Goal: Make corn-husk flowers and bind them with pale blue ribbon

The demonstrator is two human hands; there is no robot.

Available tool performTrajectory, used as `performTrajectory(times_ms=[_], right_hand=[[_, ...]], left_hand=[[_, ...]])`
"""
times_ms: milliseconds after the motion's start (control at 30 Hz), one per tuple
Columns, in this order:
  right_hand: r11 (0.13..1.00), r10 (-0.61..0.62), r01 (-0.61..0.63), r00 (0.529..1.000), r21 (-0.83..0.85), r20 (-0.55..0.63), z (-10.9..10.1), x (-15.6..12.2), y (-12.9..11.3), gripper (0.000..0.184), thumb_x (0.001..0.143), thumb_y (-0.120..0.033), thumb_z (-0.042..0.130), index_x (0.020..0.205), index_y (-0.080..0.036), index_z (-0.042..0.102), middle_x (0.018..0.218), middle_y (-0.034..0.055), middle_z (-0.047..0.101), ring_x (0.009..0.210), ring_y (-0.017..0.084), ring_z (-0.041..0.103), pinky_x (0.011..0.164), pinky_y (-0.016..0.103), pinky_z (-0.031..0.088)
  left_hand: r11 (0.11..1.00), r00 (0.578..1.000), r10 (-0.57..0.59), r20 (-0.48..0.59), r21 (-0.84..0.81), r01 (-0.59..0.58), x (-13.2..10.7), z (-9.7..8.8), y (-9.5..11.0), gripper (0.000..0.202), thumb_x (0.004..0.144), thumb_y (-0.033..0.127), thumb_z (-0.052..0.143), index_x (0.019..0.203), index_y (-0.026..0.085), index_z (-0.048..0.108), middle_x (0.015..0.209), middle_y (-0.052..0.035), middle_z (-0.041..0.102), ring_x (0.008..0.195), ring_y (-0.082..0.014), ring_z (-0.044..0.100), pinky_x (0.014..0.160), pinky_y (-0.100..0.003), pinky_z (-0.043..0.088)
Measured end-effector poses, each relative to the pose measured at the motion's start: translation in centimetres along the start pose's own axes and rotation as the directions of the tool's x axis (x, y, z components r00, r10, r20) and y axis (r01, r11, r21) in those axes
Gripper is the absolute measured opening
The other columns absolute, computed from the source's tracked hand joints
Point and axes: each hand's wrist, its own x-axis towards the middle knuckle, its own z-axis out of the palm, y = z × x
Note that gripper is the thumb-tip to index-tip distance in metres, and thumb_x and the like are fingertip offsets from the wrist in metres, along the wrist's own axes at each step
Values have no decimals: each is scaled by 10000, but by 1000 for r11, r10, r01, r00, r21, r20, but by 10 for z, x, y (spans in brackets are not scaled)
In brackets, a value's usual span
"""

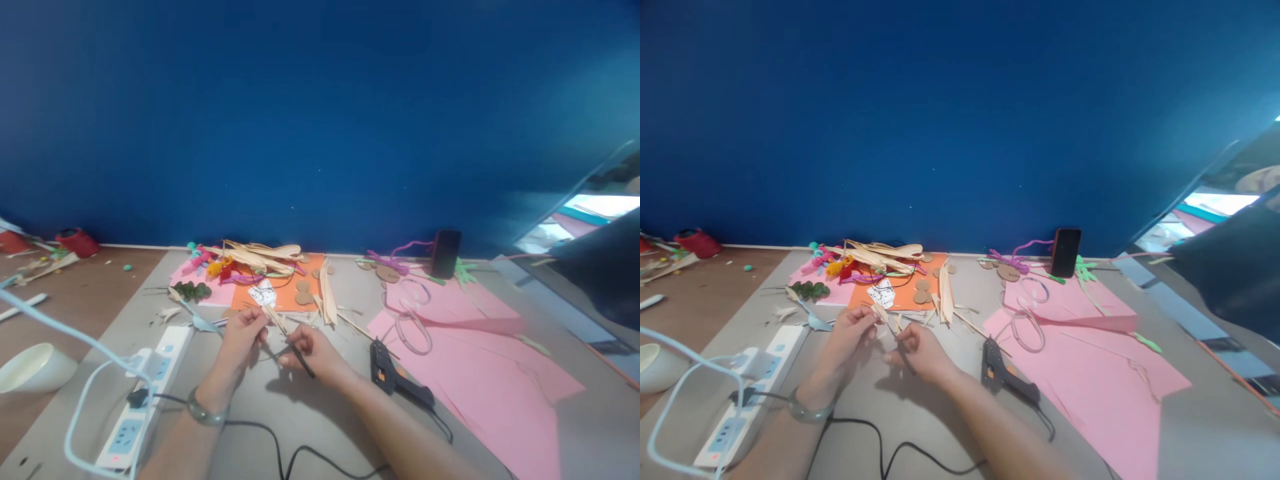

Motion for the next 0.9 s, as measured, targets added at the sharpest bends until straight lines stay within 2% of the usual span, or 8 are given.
performTrajectory(times_ms=[400, 600, 900], right_hand=[[999, 38, -37, 999, 22, -13, 1, -2, -3, 527, 474, -410, 867, 743, -187, 473, 464, -81, 553, 386, 82, 487, 384, 170, 291], [999, 45, -44, 998, 25, -36, 3, -3, -6, 508, 471, -413, 866, 704, -189, 474, 423, -99, 516, 354, 63, 435, 370, 166, 273], [1000, 7, -9, 998, -23, -59, 0, 0, 2, 477, 474, -387, 869, 683, -185, 491, 403, -111, 471, 351, 51, 372, 364, 169, 240]], left_hand=[[999, 1000, -9, 4, 31, 9, 1, 0, 1, 216, 606, 311, 734, 593, 144, 598, 407, 49, 499, 356, -44, 392, 363, -149, 276], [999, 1000, -15, 26, 45, 14, 2, -1, 3, 263, 586, 349, 752, 567, 140, 593, 390, 42, 497, 345, -47, 396, 358, -155, 272], [997, 999, -35, 40, 71, 32, 3, -3, 3, 273, 584, 363, 743, 540, 129, 610, 368, 31, 489, 323, -44, 377, 335, -156, 244]])
